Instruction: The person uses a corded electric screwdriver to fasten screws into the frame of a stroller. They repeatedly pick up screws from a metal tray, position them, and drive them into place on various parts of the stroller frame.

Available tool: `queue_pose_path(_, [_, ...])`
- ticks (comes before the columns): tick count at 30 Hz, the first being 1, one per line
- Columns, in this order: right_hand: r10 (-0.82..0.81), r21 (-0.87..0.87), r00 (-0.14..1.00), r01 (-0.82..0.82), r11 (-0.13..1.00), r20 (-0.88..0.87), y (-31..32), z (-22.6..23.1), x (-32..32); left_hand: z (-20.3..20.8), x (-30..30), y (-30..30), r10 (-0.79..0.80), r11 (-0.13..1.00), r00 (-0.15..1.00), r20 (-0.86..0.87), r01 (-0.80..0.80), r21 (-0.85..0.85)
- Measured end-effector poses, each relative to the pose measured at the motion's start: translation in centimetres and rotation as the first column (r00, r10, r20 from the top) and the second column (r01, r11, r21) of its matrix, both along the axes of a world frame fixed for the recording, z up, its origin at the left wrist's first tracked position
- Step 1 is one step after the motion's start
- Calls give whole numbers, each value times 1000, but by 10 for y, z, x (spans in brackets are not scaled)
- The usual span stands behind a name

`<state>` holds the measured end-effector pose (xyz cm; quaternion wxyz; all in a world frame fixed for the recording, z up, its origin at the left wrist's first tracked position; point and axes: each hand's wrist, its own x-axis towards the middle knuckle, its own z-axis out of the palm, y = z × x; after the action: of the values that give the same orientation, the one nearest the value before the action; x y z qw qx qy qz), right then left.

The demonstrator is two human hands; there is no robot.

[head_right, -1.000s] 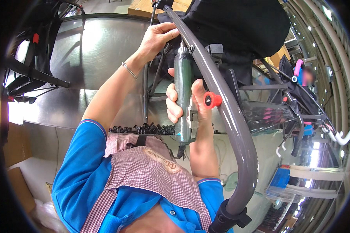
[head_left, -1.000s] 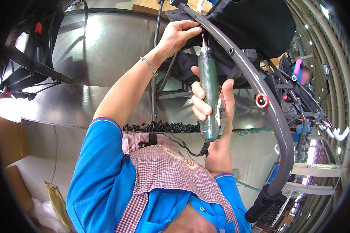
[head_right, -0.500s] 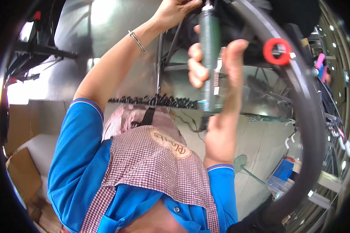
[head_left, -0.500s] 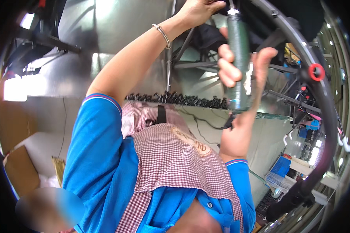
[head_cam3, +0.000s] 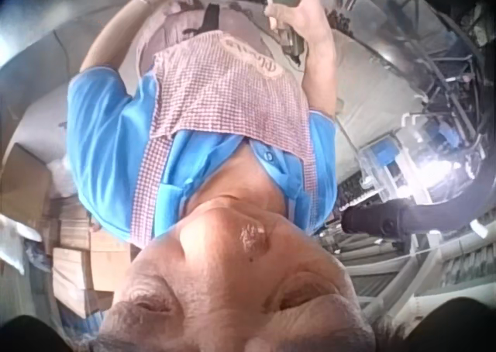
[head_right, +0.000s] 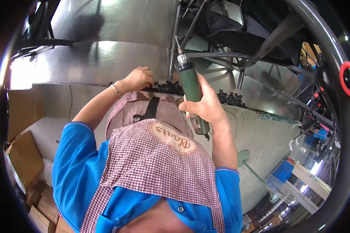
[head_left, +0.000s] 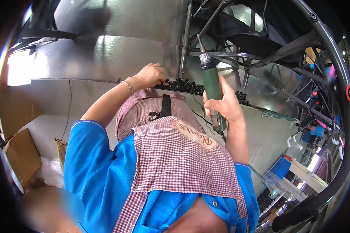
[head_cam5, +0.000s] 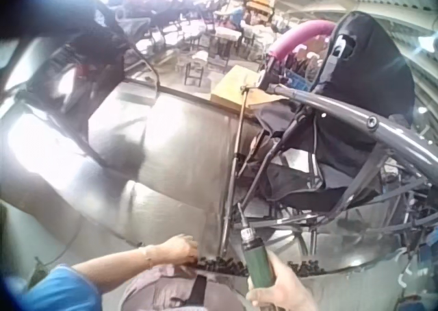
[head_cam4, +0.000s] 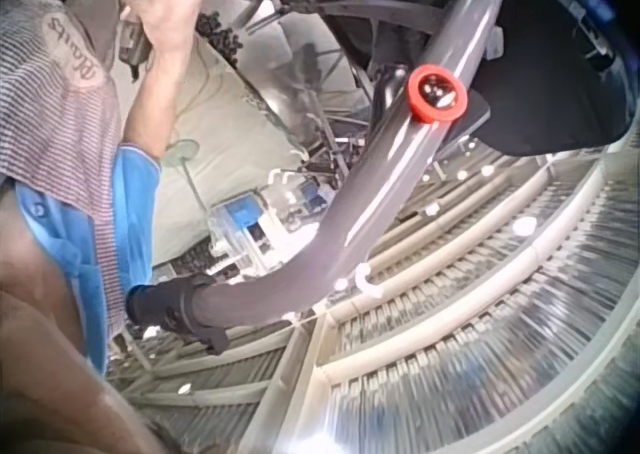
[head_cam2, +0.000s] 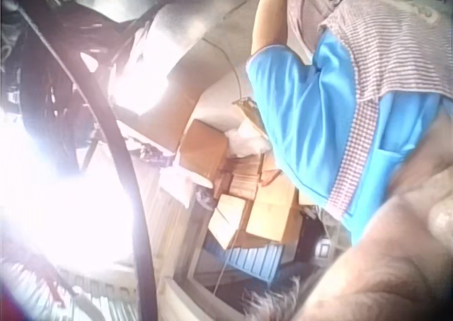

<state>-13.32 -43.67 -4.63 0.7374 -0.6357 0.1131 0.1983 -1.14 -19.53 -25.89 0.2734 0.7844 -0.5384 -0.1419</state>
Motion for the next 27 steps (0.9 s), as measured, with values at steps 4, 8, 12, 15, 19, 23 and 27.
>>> queue_pose_path(4, [45, -8, 998, -46, 999, -48, 0, -3, -7, 4, 5, -12, 133, 989, 915, -381, -150, -14])
queue_pose_path(8, [131, -147, 991, -133, 980, -18, 5, -6, -14, 53, 33, -29, -79, 755, -52, -996, -655, -26])
queue_pose_path(12, [176, -277, 983, -154, 949, 55, 8, -8, -18, 104, 40, -36, -419, 698, -187, -888, -692, -183])
queue_pose_path(15, [157, -259, 987, -142, 955, 38, 7, -2, -18, 120, 37, -39, -466, 699, -203, -861, -681, -218])
queue_pose_path(19, [160, -105, 985, -166, 980, -70, 5, 10, -20, 122, 37, -41, -507, 700, -136, -851, -641, -315])
queue_pose_path(23, [126, 331, 985, -81, 940, -116, 6, 13, -22, 126, 49, -37, -450, 749, -8, -893, -549, -372])
queue_pose_path(27, [117, 573, 981, -7, 820, -156, 5, 14, -23, 146, 57, -36, -343, 787, 63, -937, -526, -324])
